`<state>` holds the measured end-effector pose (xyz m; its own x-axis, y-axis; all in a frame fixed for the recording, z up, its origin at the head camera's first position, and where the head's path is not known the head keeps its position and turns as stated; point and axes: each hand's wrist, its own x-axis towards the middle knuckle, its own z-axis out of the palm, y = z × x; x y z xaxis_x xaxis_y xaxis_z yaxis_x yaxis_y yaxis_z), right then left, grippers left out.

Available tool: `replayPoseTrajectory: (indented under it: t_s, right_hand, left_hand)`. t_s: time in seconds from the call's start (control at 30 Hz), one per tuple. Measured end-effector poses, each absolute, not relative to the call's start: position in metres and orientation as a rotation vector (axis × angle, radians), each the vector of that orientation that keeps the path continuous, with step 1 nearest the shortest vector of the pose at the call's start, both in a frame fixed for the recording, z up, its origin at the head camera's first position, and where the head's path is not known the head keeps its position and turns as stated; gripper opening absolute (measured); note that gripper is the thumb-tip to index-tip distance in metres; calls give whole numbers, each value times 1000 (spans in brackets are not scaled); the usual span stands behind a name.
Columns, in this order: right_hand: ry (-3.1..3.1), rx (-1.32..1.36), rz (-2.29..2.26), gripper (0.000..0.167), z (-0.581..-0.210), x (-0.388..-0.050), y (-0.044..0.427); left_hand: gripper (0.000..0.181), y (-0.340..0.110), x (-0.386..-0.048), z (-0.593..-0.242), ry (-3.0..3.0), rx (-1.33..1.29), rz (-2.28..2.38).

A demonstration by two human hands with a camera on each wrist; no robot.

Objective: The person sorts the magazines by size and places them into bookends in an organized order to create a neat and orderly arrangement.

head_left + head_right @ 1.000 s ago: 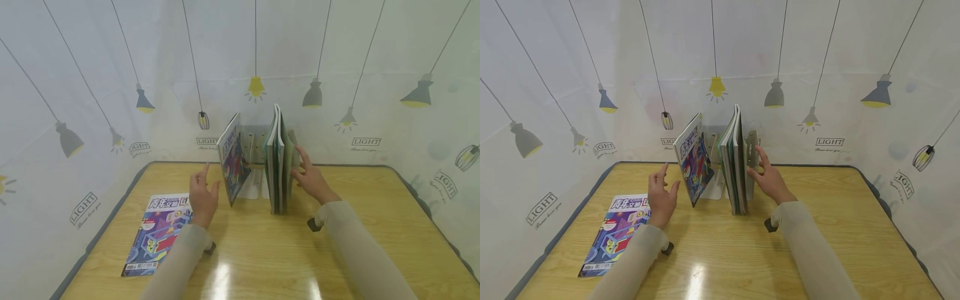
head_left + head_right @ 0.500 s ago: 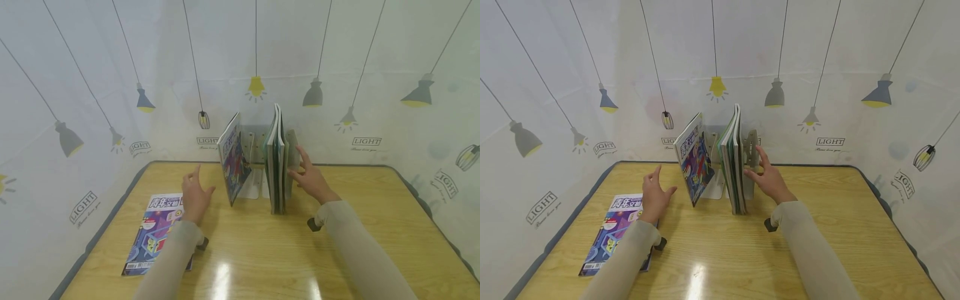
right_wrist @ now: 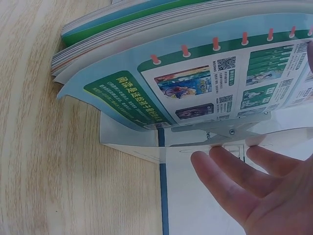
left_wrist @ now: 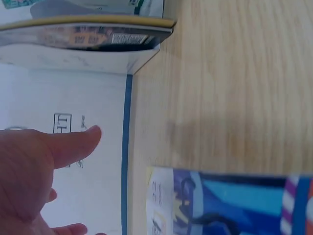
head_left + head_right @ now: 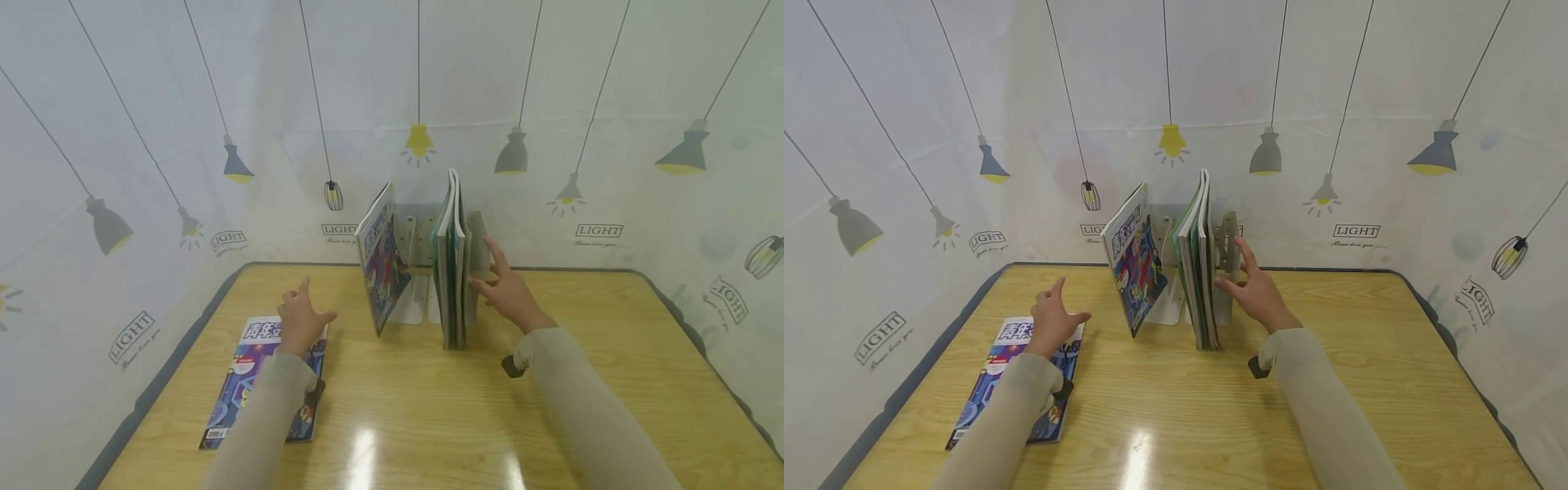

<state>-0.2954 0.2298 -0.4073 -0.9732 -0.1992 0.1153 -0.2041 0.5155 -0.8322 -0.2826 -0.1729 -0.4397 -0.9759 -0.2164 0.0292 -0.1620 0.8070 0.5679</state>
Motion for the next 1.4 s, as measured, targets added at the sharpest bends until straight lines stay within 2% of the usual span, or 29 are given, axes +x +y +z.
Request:
replayPoseTrajectory:
  t_s: [0.57, 0.83, 1.1, 1.4]
  right_hand:
    - [-2755, 344, 1456, 93, -406, -296, 231]
    - [-2745, 386, 1463, 94, -406, -295, 231]
    - [-2748, 370, 1481, 93, -406, -296, 231]
    - [-2738, 374, 1493, 93, -404, -295, 231]
  left_hand:
    - [121, -225, -281, -457, -3016, 376, -839]
    - [121, -241, -275, -462, -3065, 435, -843]
    - [121, -259, -274, -469, -3071, 378, -797]
    - [122, -281, -266, -468, -3107, 484, -793]
